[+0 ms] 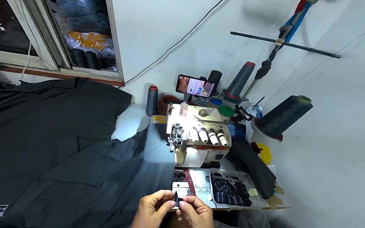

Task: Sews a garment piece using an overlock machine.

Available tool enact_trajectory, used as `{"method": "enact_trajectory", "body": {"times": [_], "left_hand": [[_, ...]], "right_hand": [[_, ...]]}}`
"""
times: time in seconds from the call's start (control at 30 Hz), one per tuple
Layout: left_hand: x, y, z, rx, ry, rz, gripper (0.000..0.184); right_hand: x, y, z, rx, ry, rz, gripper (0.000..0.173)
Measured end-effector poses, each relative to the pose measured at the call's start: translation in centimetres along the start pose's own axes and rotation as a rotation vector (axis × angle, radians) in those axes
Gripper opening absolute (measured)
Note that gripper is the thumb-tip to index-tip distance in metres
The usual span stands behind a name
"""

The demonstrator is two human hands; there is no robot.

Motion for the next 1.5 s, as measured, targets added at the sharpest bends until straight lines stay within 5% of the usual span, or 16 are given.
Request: {"method": "enact_trajectory", "body": {"times": [0.33,1.5], "left_hand": [[-0.2,0.1,-0.2,0.213,-0.053,0.083,0.015],[0.0,-0.9,-0.1,0.113,-0.01,0.047,0.014]], "right_hand": [[-0.1,0.4,0.1,0.121,-0.06,0.099,0.012],[0.0,1.3,0.1,0.077,-0.098,0.021,0.007]]}}
Point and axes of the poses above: each hand's wrist, its own x-axis away from the middle knuckle, its own z-axis out of the back of the hand, y = z × x, the point moved 3 cm from there along -x, towards the middle knuckle, and after that the axes turned 13 degrees about -x, right-handed, at the moved point
